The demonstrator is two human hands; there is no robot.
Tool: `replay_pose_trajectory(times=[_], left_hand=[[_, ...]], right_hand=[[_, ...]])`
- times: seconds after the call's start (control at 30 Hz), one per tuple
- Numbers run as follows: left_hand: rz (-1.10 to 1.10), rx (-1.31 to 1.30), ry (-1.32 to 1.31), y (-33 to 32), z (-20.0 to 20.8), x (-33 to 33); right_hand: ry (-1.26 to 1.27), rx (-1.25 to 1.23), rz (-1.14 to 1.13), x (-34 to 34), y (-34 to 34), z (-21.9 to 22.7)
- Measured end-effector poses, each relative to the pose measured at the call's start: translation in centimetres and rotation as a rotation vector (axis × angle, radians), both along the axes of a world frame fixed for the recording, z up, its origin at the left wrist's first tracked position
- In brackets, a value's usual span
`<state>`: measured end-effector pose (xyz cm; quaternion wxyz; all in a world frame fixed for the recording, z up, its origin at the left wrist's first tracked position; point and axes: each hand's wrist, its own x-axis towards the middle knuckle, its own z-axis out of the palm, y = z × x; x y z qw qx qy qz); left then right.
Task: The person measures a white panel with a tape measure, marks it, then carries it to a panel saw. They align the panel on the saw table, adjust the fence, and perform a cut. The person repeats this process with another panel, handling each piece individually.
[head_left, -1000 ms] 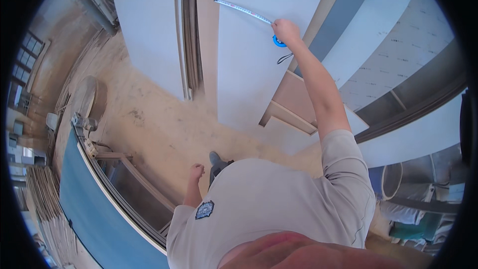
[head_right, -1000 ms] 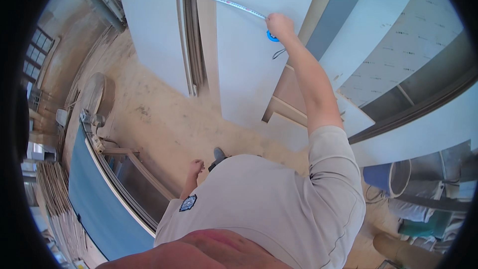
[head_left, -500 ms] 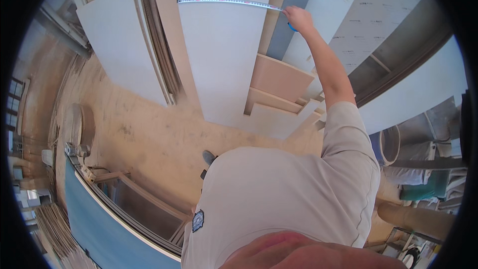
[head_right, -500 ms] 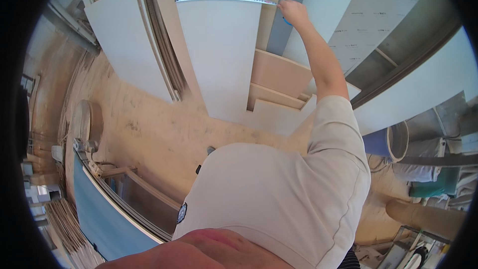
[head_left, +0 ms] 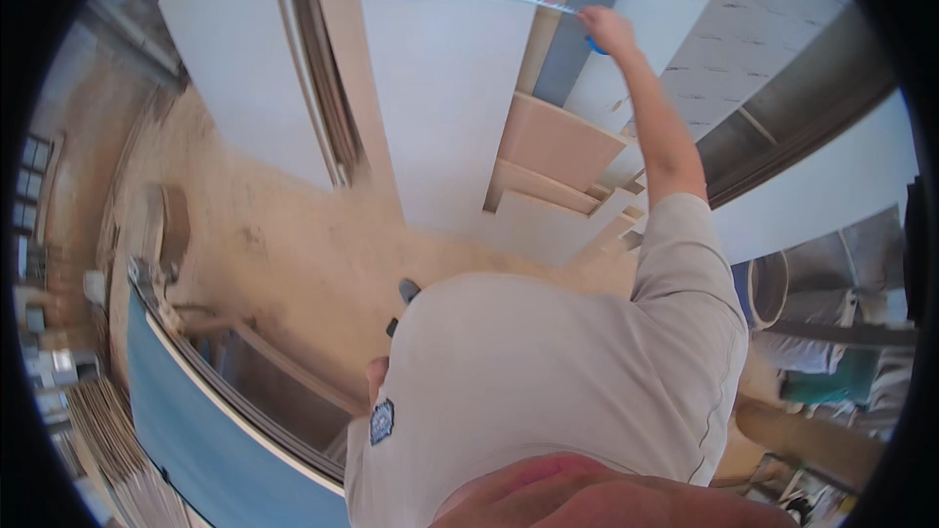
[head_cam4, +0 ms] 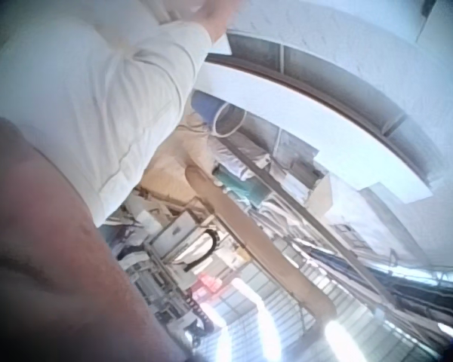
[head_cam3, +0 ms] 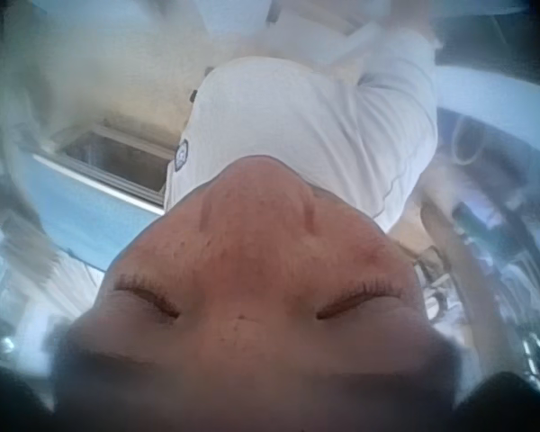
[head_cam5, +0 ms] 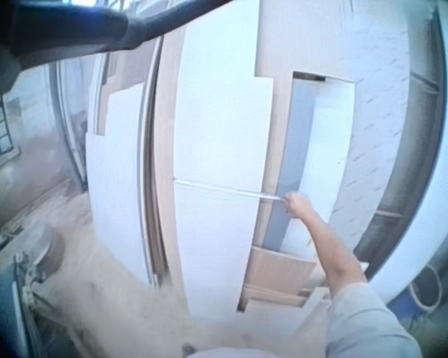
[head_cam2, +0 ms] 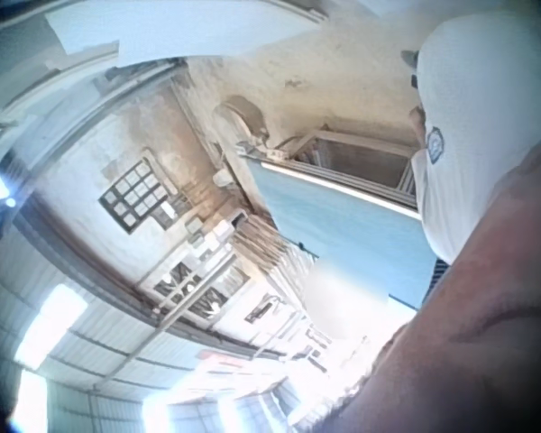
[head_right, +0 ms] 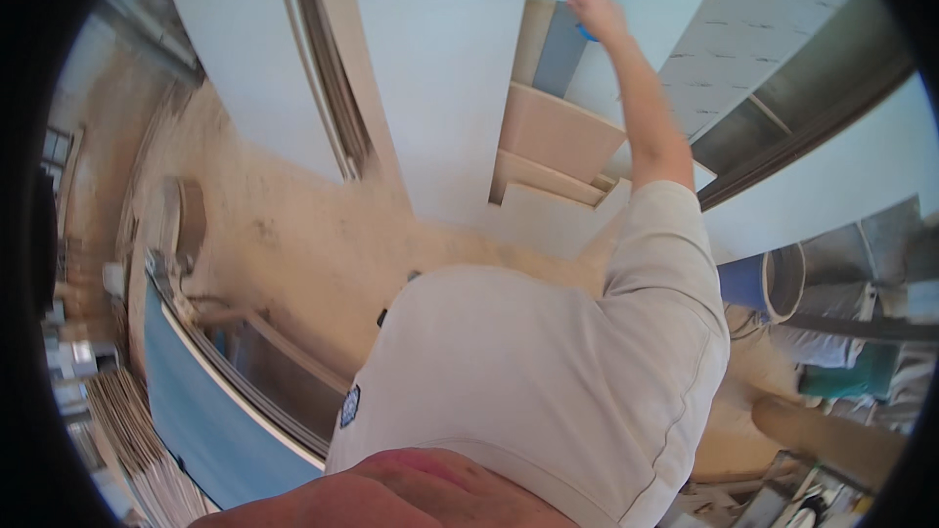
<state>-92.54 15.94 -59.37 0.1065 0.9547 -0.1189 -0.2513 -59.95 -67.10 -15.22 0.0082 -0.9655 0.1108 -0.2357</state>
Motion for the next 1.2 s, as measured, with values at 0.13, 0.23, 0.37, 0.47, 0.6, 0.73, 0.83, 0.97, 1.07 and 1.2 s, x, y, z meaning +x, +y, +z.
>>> replay_pose_trajectory(times=[0.13,0.23,0.37,0.47,0.6,0.73,0.83,0.97,1.07,1.2], left_hand=[[0.305,-0.277,0.040,0.2,-2.0,-2.0],[0.909,-0.412,0.429,-0.1,-2.6,-2.8],[1.048,-0.494,0.490,-2.0,-0.3,-1.1],[1.125,-0.537,0.482,-3.9,1.7,1.3],[1.154,-0.586,0.412,-4.8,1.4,2.8],[1.114,-0.643,0.328,-4.0,-2.3,0.3],[0.917,-0.527,0.321,-3.5,-4.9,-1.5],[0.772,-0.310,0.452,-4.2,-5.6,4.7],[0.871,-0.692,0.437,-5.5,-2.9,14.4],[0.615,-0.932,0.164,-7.9,3.8,30.7]], right_hand=[[0.203,0.199,-0.013,-3.8,-2.6,-2.3],[0.373,0.512,0.226,-6.9,-1.4,-6.7],[0.733,0.783,0.343,-7.0,6.6,-16.1],[1.058,0.531,0.308,-5.4,14.5,-23.6],[1.290,0.017,0.297,-4.2,23.6,-32.0],[1.282,-0.105,0.244,-2.4,27.7,-36.8],[1.433,0.120,0.389,0.5,28.3,-36.1],[0.952,0.596,0.483,1.7,29.1,-28.1],[0.779,1.133,0.500,0.7,30.9,-19.3],[0.119,1.365,0.338,0.7,32.8,-10.3]])
